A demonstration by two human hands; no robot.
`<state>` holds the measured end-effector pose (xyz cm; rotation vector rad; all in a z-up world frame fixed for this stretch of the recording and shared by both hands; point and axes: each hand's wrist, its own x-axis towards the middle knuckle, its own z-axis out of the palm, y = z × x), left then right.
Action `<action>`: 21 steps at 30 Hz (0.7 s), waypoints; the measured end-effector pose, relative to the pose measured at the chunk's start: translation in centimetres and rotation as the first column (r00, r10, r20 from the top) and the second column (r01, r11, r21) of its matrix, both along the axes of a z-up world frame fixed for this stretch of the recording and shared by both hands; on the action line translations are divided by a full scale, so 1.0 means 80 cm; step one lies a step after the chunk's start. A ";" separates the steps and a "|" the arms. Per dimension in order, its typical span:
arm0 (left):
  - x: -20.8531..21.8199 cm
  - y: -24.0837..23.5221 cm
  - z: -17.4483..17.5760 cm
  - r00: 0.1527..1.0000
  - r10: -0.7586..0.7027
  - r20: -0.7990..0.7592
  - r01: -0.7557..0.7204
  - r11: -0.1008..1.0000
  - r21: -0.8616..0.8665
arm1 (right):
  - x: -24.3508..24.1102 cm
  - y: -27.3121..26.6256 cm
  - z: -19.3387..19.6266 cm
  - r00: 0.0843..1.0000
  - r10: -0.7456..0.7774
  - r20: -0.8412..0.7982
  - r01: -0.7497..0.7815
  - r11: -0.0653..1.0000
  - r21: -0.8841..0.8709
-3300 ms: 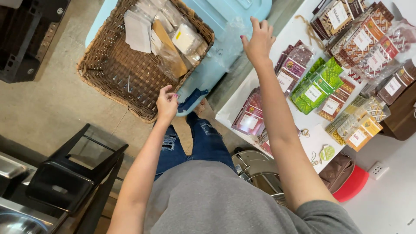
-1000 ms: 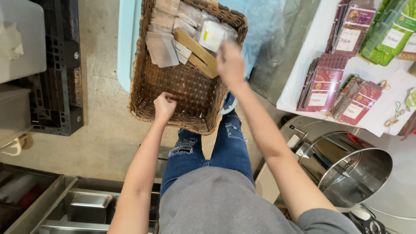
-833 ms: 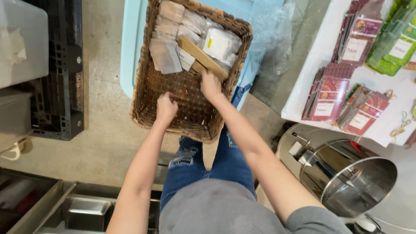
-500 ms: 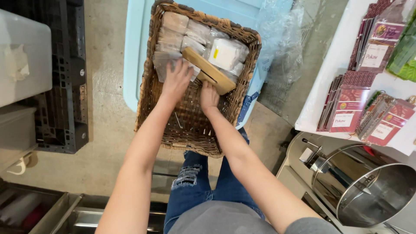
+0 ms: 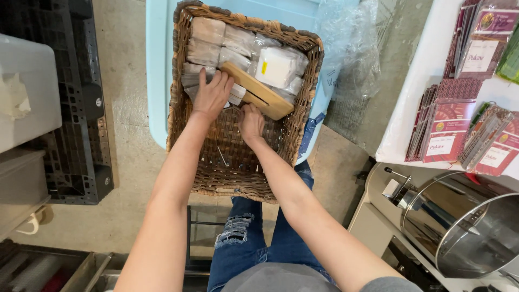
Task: The person repeatedly picks small labeled packs from a wicker basket and places them on a white table, arranging them into neat rows by color and label. They also handle a clear plastic bag and a white rectangular item from the basket, placing them back inside. The task involves sorting and organizing the packs on the table.
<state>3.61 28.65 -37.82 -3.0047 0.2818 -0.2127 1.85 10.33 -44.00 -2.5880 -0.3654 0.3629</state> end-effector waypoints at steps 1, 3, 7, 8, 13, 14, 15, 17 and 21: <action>0.000 0.000 0.002 1.000 0.000 0.016 0.000 1.000 -0.025 | -0.001 -0.002 -0.003 0.980 -0.008 -0.201 -0.006 0.998 -0.069; 0.002 0.000 0.008 1.000 -0.003 0.030 0.005 0.998 -0.055 | -0.008 -0.010 0.000 0.918 -0.035 -0.395 -0.022 0.990 -0.139; 0.000 0.001 0.014 1.000 0.010 0.007 -0.010 0.998 -0.062 | -0.012 -0.043 0.065 0.857 0.097 -0.506 -0.225 0.954 -0.198; 0.005 0.000 0.011 1.000 0.016 -0.007 -0.016 0.999 -0.044 | -0.005 -0.058 0.093 0.845 0.127 -0.520 -0.207 0.973 -0.099; -0.001 -0.005 0.059 0.993 -0.005 -0.119 0.000 0.999 -0.042 | 0.110 -0.112 0.351 0.968 -0.045 -0.247 0.135 0.922 0.363; -0.002 -0.005 0.068 0.987 0.018 -0.161 -0.018 1.000 -0.002 | 0.137 -0.122 0.403 0.963 -0.138 -0.231 0.232 0.859 0.456; 0.000 -0.006 0.067 0.988 0.011 -0.155 -0.012 1.000 -0.004 | 0.160 -0.143 0.417 0.963 -0.145 -0.226 0.236 0.858 0.456; -0.001 -0.009 0.066 0.988 0.011 -0.155 -0.019 0.998 -0.055 | 0.203 -0.185 0.445 0.937 -0.347 -0.043 0.309 0.765 0.566; 0.005 -0.027 0.066 0.919 0.085 -0.385 -0.074 0.996 0.043 | 0.269 -0.273 0.487 0.961 -0.272 -0.047 0.209 0.606 0.768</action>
